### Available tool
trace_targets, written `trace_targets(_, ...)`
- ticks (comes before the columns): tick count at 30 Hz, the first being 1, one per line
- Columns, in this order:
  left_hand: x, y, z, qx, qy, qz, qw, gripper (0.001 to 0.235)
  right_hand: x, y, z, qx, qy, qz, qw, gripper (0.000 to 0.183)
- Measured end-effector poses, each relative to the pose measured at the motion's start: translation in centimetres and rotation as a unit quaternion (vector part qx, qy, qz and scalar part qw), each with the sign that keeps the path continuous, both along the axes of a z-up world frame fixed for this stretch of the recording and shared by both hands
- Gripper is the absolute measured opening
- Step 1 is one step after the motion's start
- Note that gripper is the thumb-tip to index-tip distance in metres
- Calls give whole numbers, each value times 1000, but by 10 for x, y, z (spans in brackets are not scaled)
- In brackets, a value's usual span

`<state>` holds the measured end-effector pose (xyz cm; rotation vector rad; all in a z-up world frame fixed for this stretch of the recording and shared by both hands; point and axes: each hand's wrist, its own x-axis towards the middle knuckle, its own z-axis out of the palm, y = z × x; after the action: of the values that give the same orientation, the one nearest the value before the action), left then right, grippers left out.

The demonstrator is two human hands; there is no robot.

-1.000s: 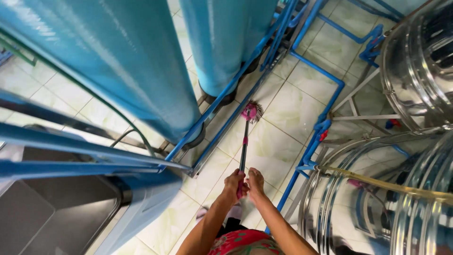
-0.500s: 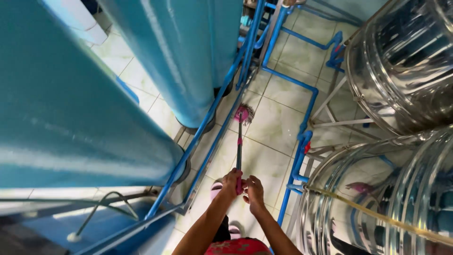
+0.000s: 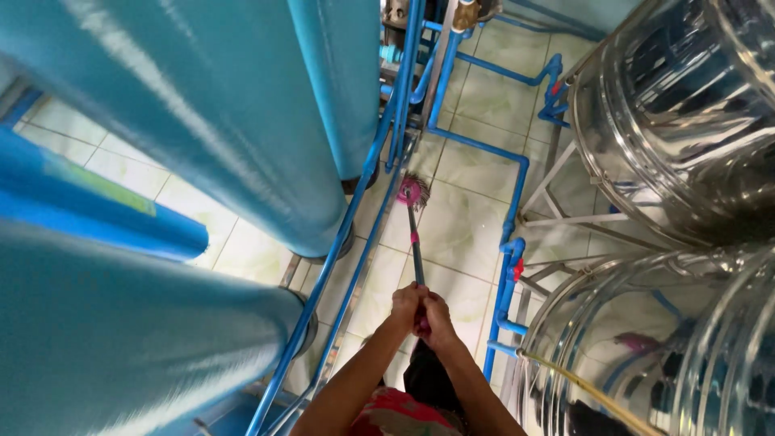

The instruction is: Mopping the tile floor between filtration tanks and storage equipment in a water production facility.

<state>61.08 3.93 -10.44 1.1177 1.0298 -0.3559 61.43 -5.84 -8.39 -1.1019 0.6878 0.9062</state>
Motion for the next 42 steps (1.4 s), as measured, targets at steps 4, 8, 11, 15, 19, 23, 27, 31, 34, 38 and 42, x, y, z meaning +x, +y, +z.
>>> trace_targets(4,50,7,-2,-17,-19,20,999,26,49,15,13,27,-54,-25,998,36)
trace_targets(8,119,17,-20,-19,-58,19,998,21,114,26,15,-38,-48,0,998,36)
trace_targets(11,159,15,-34,-27,-80,16,996,18,160,25,3,-31,-44,14,998,40)
trace_targets(15,192,15,-49,-38,-110,22,993,16,205,18,-5,-18,-33,29,999,47)
trace_targets(19,207,20,-2,-49,-54,23,997,15,240,-2,13,-3,-67,129,989,53)
trace_targets(23,183,22,6,10,-104,-42,994,22,249,-20,8,-26,-233,380,895,57)
trace_targets(27,134,18,-6,-51,-171,21,984,28,227,-21,38,-53,-190,475,858,55)
trace_targets(31,89,34,82,-60,44,8,997,17,190,-16,21,-68,-182,492,849,55)
trace_targets(34,47,51,76,-123,39,-3,992,15,148,-2,10,-110,-151,419,889,49)
trace_targets(38,10,70,87,-189,14,5,982,14,102,12,43,-68,-117,397,908,50)
trace_targets(42,-10,75,87,-319,-6,107,942,13,80,22,45,60,-23,351,934,38)
